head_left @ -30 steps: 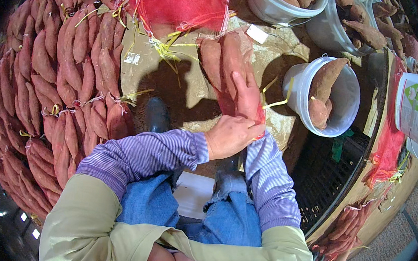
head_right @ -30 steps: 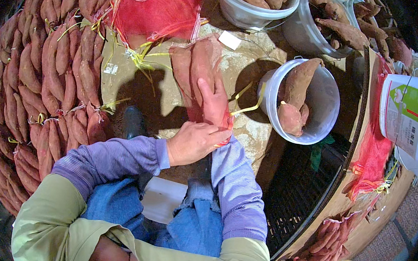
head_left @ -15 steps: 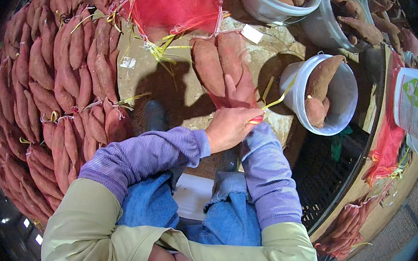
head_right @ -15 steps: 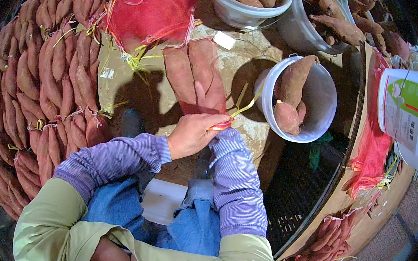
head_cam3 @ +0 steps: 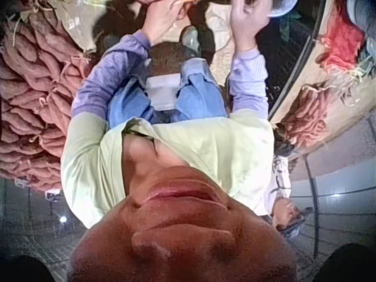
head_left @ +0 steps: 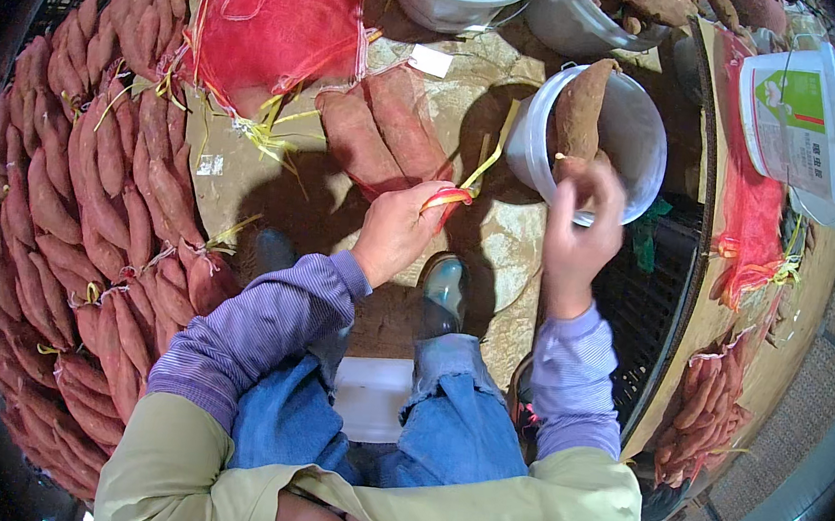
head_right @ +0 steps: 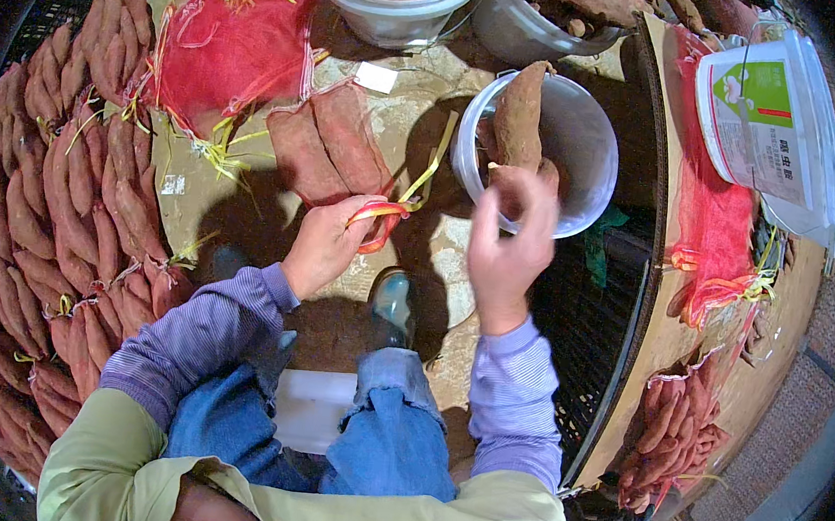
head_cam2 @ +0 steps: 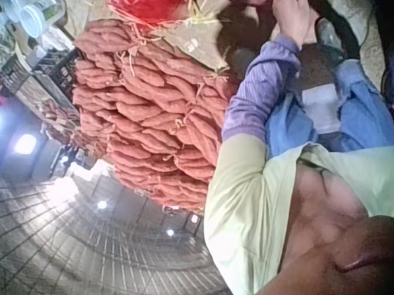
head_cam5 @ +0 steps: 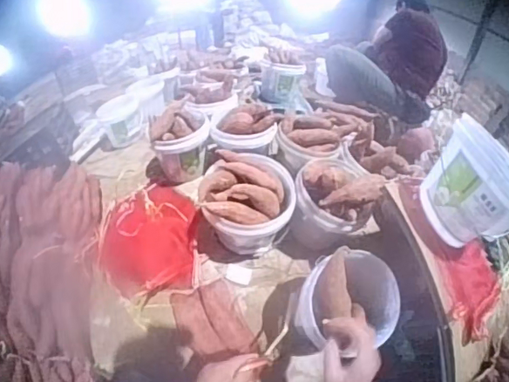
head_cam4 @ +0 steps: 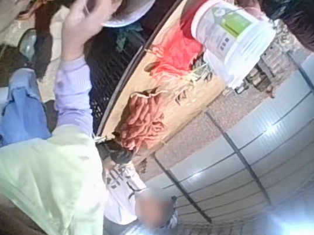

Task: The person places sweet potatoes into a red mesh bag, then ties the bag closed with a yellow string. The person repeats this process with additional sweet potatoes and bags.

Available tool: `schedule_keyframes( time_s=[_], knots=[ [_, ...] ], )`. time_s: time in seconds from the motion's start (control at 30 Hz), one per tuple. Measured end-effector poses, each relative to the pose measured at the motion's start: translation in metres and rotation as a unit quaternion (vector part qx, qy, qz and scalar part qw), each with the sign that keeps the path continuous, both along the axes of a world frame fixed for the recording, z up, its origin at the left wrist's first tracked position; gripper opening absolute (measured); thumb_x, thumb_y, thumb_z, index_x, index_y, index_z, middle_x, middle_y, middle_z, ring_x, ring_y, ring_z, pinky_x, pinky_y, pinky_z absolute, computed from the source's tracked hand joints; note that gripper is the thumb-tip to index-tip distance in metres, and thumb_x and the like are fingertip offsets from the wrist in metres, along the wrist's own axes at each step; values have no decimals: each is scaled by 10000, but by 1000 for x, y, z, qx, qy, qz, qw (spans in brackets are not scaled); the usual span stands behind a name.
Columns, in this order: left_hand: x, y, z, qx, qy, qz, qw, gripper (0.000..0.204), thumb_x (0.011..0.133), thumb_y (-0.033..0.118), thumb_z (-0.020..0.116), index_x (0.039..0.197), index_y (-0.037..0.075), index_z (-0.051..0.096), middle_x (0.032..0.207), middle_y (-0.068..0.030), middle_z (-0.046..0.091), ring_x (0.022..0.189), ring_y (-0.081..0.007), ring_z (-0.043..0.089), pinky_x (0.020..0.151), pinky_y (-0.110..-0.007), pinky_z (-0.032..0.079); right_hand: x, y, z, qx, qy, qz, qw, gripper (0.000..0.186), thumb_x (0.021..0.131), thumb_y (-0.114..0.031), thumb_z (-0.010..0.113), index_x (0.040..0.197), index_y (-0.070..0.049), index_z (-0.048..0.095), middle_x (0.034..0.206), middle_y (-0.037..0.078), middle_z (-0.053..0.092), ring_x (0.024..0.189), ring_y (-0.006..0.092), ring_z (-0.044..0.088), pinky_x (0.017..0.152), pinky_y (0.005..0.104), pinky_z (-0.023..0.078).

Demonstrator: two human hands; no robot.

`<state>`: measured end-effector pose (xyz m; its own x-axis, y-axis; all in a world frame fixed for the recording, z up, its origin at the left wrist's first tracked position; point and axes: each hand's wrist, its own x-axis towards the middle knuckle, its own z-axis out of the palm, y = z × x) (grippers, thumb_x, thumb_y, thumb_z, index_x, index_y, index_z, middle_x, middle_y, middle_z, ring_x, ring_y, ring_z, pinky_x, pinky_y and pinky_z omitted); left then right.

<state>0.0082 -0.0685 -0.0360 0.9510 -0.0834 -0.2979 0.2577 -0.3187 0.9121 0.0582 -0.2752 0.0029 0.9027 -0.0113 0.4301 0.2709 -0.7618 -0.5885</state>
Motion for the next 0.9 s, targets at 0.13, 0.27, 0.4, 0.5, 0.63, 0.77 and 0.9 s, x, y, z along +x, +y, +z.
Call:
schedule_keyframes(
  time_s=[0.13,0.27,0.4,0.5,0.63,0.77,0.9],
  knots=[
    [-3,-1,-5,9,-38,-18,999,225,927,180,552,1108,108,662,953,-177,667,886,-352,650,739,-377,517,79,-33,-4,-159,199,-24,967,527,768,-295,735,1123,51,555,1054,249,644,995,403,621,864,438,487],
    [0,0,-5,-14,-27,-12,999,224,921,153,542,1103,91,657,978,-186,662,915,-354,645,763,-378,514,112,-40,-13,-170,353,16,920,620,739,-357,750,1159,38,522,1033,276,650,994,406,631,857,435,491],
    [2,0,-1,-20,-10,-7,1000,226,923,144,535,1107,89,653,997,-190,659,934,-350,643,772,-374,510,90,-39,-8,-43,182,48,981,663,781,-216,742,1306,29,419,1186,259,586,1101,364,594,935,400,462],
    [-1,-4,-7,-32,-23,-5,999,220,929,161,537,1099,85,654,992,-188,659,922,-353,641,761,-381,509,64,-40,23,103,29,103,989,754,808,-107,724,1421,18,303,1439,216,375,1257,291,474,1038,353,382],
    [1,-4,-11,-13,-16,22,1000,221,931,202,550,1072,71,658,949,-190,663,890,-366,641,744,-393,509,7,-24,95,170,187,85,964,808,789,-116,714,1434,32,249,1398,161,381,1274,252,404,1074,352,315],
    [7,-6,-11,-3,-3,19,1000,247,937,239,530,1062,70,660,919,-205,656,869,-371,642,720,-410,506,-34,-20,90,266,474,130,829,828,747,-234,729,1401,41,303,1346,149,431,1209,209,462,1021,332,371],
    [6,-8,-15,17,-35,21,999,252,935,254,524,1045,76,665,882,-204,655,835,-381,642,700,-429,504,-87,-29,44,467,652,15,597,680,802,-124,699,1381,37,381,1133,108,602,980,181,609,856,294,494]
  ],
)
